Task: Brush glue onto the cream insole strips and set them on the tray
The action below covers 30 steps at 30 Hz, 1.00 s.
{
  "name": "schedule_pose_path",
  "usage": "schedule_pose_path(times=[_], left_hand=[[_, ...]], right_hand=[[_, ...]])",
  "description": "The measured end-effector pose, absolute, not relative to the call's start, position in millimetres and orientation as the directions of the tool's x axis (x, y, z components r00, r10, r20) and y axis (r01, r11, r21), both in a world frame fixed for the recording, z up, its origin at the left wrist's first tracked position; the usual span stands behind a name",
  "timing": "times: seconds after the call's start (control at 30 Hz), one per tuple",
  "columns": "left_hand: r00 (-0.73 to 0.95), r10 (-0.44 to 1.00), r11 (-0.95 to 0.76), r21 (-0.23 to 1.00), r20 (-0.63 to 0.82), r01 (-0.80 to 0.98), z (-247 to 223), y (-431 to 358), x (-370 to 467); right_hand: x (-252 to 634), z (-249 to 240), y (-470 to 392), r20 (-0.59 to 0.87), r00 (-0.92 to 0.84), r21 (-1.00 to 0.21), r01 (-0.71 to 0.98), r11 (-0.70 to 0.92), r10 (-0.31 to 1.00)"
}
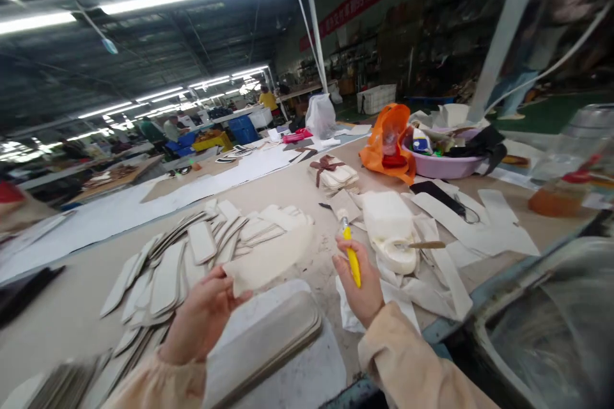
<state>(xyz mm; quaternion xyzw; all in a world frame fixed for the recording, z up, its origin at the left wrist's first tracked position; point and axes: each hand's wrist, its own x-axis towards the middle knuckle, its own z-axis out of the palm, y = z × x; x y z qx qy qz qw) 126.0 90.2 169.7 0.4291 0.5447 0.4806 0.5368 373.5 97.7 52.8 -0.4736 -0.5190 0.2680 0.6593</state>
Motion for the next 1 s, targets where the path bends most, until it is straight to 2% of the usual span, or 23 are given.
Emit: schedule_pose_path(times=[0.07, 0.13, 0.2, 0.27, 0.37, 0.5, 0.63, 0.73, 0.9, 1.0], left_hand=[[-0.029, 0.963, 0.250, 0.930, -0.267, -0.272, 155, 47, 122], [-0.010, 0.952, 0.275, 0.871, -0.305, -0.407, 140, 12, 121], [-0.003, 0.942, 0.288, 0.814, -0.336, -0.505, 126, -14, 121], [-0.004, 0.925, 0.310, 0.758, -0.381, -0.574, 113, -35, 118], [-0.060, 0.908, 0.283, 0.713, -0.414, -0.642, 93, -59, 113], [-0.238, 0.895, 0.197, 0.814, -0.376, -0.546, 70, -84, 105], [-0.341, 0.846, 0.261, 0.876, -0.410, -0.405, 57, -98, 91], [-0.310, 0.867, 0.308, 0.908, -0.391, -0.285, 59, -105, 78], [-0.163, 0.975, 0.136, 0.985, -0.152, -0.106, 81, -107, 60], [-0.206, 0.974, 0.089, 0.996, -0.093, -0.028, 87, -101, 53]], right_hand=[[367, 50, 94, 0.344, 0.303, -0.933, 0.004, 0.359, 0.889], [360, 48, 89, 0.232, 0.228, -0.958, -0.114, 0.263, 0.946], [356, 48, 83, 0.155, 0.145, -0.978, -0.120, 0.173, 0.977], [354, 48, 76, 0.182, 0.115, -0.980, -0.060, 0.190, 0.977], [353, 46, 65, 0.333, 0.119, -0.943, 0.074, 0.326, 0.935], [348, 45, 51, 0.437, 0.076, -0.876, 0.263, 0.405, 0.896], [341, 52, 43, 0.416, -0.016, -0.866, 0.299, 0.402, 0.909], [338, 55, 41, 0.369, -0.072, -0.868, 0.328, 0.372, 0.926], [343, 46, 44, 0.341, -0.153, -0.899, 0.236, 0.370, 0.927], [347, 42, 47, 0.314, -0.243, -0.909, 0.201, 0.364, 0.918]])
